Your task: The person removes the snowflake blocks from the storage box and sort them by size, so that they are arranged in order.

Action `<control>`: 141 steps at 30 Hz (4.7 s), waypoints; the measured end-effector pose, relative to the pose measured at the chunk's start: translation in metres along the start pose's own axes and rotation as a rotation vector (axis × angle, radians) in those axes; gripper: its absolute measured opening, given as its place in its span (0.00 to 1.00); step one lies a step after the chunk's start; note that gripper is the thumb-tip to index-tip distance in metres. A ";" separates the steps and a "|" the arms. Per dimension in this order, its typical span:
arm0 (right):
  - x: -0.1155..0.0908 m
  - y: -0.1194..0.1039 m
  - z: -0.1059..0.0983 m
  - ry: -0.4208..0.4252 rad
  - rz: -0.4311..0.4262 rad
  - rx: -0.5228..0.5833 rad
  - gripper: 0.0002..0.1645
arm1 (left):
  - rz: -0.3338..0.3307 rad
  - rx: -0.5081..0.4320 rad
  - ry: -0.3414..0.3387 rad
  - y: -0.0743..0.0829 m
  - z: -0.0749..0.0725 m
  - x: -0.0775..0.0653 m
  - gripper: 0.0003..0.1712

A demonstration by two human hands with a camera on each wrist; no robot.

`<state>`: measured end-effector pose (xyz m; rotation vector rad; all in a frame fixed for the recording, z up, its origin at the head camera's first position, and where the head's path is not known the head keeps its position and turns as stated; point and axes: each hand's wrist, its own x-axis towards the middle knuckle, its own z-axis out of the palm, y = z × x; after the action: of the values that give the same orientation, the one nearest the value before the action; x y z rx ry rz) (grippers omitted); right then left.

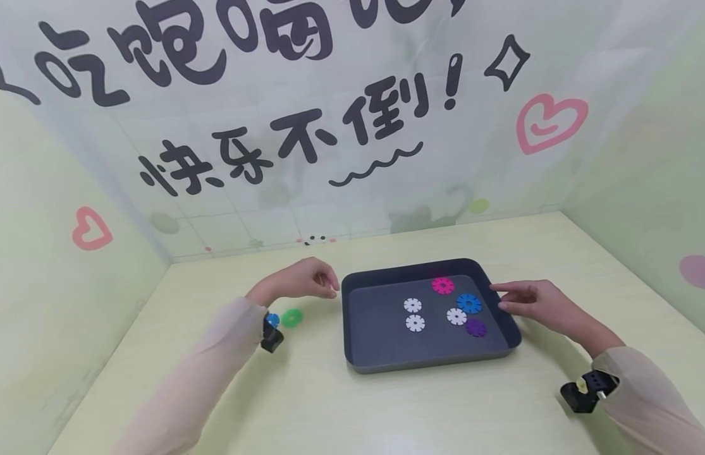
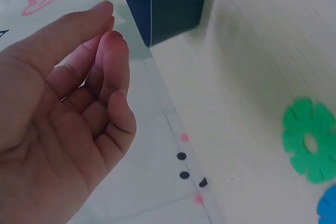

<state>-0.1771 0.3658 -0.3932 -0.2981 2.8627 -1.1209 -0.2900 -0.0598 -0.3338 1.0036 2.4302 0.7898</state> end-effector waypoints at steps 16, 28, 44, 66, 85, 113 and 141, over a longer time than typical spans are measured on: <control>0.000 0.003 0.000 0.020 -0.031 0.020 0.28 | 0.062 0.023 -0.106 0.064 0.048 0.090 0.08; 0.001 0.007 0.001 0.030 -0.050 0.020 0.26 | 0.018 0.100 -0.131 0.102 0.090 0.138 0.12; 0.004 0.006 0.005 0.039 -0.119 0.080 0.23 | -0.087 0.251 -0.095 0.121 0.127 0.170 0.22; 0.002 0.009 0.003 0.047 -0.087 0.063 0.25 | -0.158 0.284 -0.077 0.129 0.136 0.174 0.17; 0.000 0.012 0.001 0.052 -0.069 0.040 0.25 | 0.099 0.120 0.010 0.108 0.105 0.145 0.07; -0.005 0.013 0.005 0.043 -0.045 0.032 0.26 | 0.037 -0.042 0.144 -0.013 0.004 0.005 0.08; -0.001 0.009 0.002 0.032 -0.041 0.064 0.26 | -0.373 -0.205 0.062 -0.133 -0.042 -0.156 0.13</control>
<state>-0.1771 0.3712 -0.4013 -0.3400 2.8536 -1.2325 -0.2772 -0.2662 -0.3637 0.4367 2.4223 0.9200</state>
